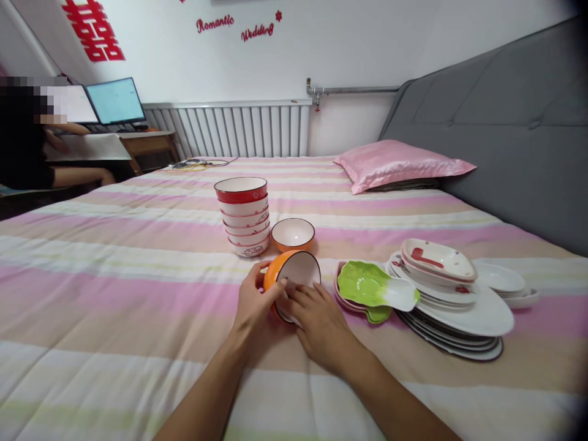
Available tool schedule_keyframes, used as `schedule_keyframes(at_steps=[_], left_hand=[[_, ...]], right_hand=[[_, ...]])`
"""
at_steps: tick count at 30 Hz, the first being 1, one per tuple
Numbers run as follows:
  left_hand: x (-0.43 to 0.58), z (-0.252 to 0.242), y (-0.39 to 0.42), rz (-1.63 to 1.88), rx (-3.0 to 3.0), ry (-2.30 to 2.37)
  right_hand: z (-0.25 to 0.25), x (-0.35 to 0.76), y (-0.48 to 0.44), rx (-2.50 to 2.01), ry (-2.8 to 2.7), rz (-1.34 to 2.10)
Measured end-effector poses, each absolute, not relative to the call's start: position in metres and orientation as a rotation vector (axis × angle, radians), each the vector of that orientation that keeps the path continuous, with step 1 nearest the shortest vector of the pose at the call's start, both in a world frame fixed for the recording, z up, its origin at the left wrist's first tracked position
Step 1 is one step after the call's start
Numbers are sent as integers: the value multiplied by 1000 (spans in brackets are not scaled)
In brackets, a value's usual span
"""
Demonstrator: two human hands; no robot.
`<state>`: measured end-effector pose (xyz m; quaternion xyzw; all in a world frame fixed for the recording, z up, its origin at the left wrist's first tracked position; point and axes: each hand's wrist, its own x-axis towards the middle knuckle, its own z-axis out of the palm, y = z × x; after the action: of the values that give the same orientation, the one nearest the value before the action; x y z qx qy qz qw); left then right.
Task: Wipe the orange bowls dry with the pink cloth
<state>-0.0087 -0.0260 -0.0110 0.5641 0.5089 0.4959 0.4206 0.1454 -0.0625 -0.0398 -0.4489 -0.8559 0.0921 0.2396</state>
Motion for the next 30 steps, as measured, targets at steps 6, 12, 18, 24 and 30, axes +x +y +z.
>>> schedule_keyframes(at_steps=[6, 12, 18, 24, 30], left_hand=[[-10, -11, -26, 1233, 1369, 1310], [-19, -24, -12, 1256, 1318, 1377], [-20, -17, -15, 1204, 1437, 1369], [-17, -14, -20, 1067, 1720, 1427], [-15, -13, -22, 1049, 1818, 1436]], right_hand=[[-35, 142, -65, -1270, -2311, 224], [-39, 143, -63, -1244, -2163, 309], [-38, 152, -58, -1194, -1738, 18], [-40, 155, -57, -1093, -1596, -201], [-39, 152, -55, -1317, -1745, -160]])
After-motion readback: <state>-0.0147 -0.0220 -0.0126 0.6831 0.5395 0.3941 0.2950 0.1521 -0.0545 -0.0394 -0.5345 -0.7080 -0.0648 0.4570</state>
